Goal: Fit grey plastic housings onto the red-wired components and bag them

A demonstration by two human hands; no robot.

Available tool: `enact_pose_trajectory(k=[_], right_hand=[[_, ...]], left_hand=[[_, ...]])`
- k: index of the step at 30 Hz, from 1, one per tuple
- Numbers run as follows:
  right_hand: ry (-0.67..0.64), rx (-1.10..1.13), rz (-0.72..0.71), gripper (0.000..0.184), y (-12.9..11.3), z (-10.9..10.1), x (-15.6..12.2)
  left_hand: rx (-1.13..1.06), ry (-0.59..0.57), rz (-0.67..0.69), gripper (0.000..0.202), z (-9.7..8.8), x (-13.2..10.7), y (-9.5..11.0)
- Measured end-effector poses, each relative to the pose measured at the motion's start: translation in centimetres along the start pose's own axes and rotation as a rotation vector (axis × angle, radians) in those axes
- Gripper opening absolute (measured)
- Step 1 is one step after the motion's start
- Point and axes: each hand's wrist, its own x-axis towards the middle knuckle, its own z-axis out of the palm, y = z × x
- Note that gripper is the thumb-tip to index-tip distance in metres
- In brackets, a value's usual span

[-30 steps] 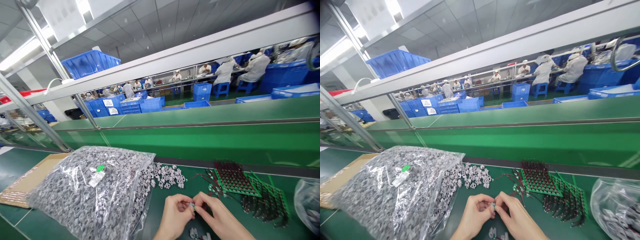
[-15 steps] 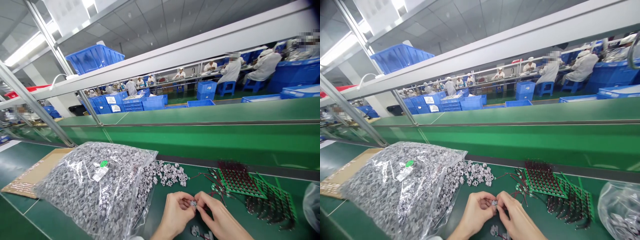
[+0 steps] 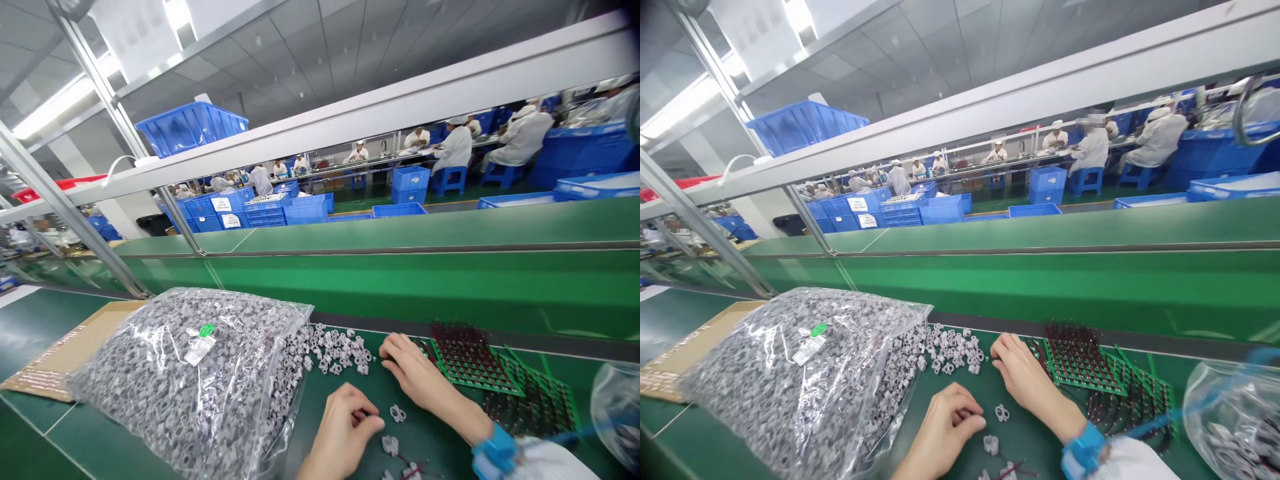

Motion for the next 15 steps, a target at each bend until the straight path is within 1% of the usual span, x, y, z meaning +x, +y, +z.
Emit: enact_pose_trajectory(k=[2,3,5,7,9,10,14,15], right_hand=[[0.019,-0.033,0.002,0.018,0.7,1.1,1.4],[0.02,-0.047,-0.006,0.02,0.8,1.5,1.9],[0.017,-0.061,-0.03,0.023,1.0,2.0,2.3],[0.015,-0.056,-0.047,0.025,0.9,1.8,2.2],[0.015,-0.023,-0.05,0.025,0.5,1.1,1.7],[0.013,0.005,-0.044,0.025,0.3,0.6,1.4],[-0.017,0.167,0.019,0.027,-0.8,-1.0,-0.4],[-0.031,0.21,0.034,0.027,-1.1,-1.1,-0.8]], left_hand=[[0.09,0.093,0.122,0.019,-0.4,1.3,-0.1],[0.145,0.119,0.178,0.024,-0.5,2.0,-0.2],[0.262,0.119,0.255,0.031,-0.4,3.2,-0.4],[0.361,0.093,0.268,0.03,-0.1,3.8,-0.7],[0.372,0.088,0.245,0.028,0.2,4.0,-1.0],[0.299,0.097,0.219,0.026,0.3,4.0,-1.1],[-0.241,0.109,0.045,0.022,0.4,4.0,-1.2],[-0.334,0.098,0.004,0.024,0.4,4.0,-1.2]])
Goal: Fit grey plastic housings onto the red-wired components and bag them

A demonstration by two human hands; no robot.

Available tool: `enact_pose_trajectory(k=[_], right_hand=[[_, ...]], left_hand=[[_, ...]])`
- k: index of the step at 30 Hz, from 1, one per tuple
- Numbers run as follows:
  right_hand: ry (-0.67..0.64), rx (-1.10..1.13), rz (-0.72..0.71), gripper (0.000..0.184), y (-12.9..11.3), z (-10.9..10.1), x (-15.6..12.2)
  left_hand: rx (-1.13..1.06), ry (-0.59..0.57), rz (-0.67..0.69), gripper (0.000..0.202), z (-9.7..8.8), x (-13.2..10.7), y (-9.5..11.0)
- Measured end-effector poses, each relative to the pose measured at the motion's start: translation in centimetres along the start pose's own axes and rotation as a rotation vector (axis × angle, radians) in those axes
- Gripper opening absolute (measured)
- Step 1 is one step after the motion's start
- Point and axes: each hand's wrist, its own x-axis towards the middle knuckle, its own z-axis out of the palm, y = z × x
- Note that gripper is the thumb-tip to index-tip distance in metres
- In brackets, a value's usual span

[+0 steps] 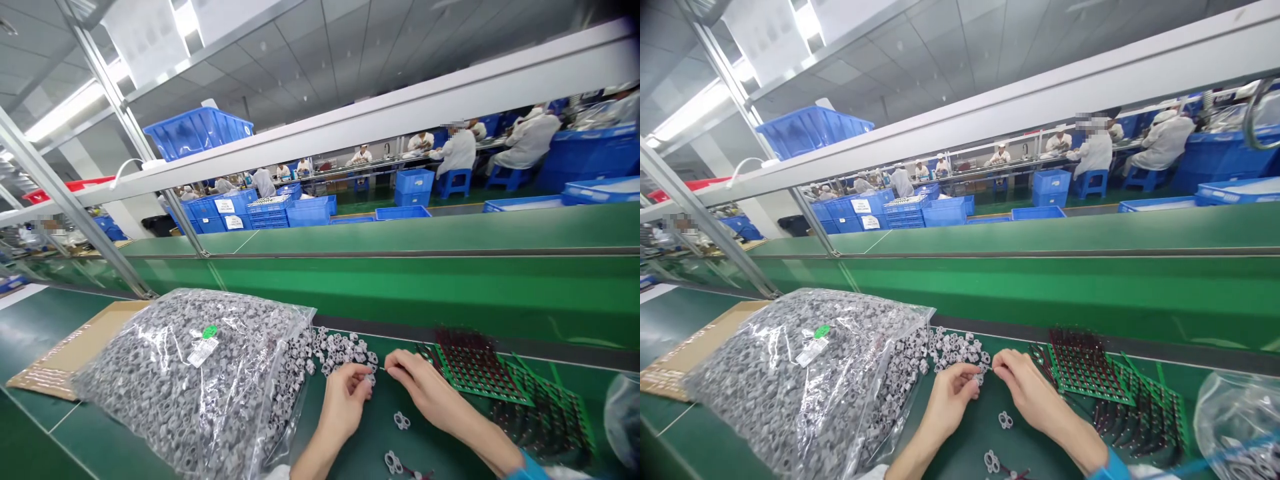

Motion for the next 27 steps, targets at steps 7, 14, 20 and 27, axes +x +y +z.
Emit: enact_pose_trajectory(k=[7,14,20,27], right_hand=[[-0.13,0.39,0.131,0.032,-1.6,0.9,-1.5],[-0.14,0.291,0.227,0.038,-2.2,1.1,-1.8],[-0.111,0.375,0.276,0.041,-2.0,2.2,-2.3],[-0.05,0.323,0.295,0.039,-2.9,2.4,-3.0]], left_hand=[[-0.281,-0.003,-0.087,0.043,0.9,-1.1,1.0],[-0.347,0.026,-0.096,0.044,1.2,-1.7,1.3],[-0.316,-0.003,-0.018,0.028,1.2,-1.9,0.9],[-0.273,-0.037,-0.017,0.019,1.3,-2.0,1.0]])
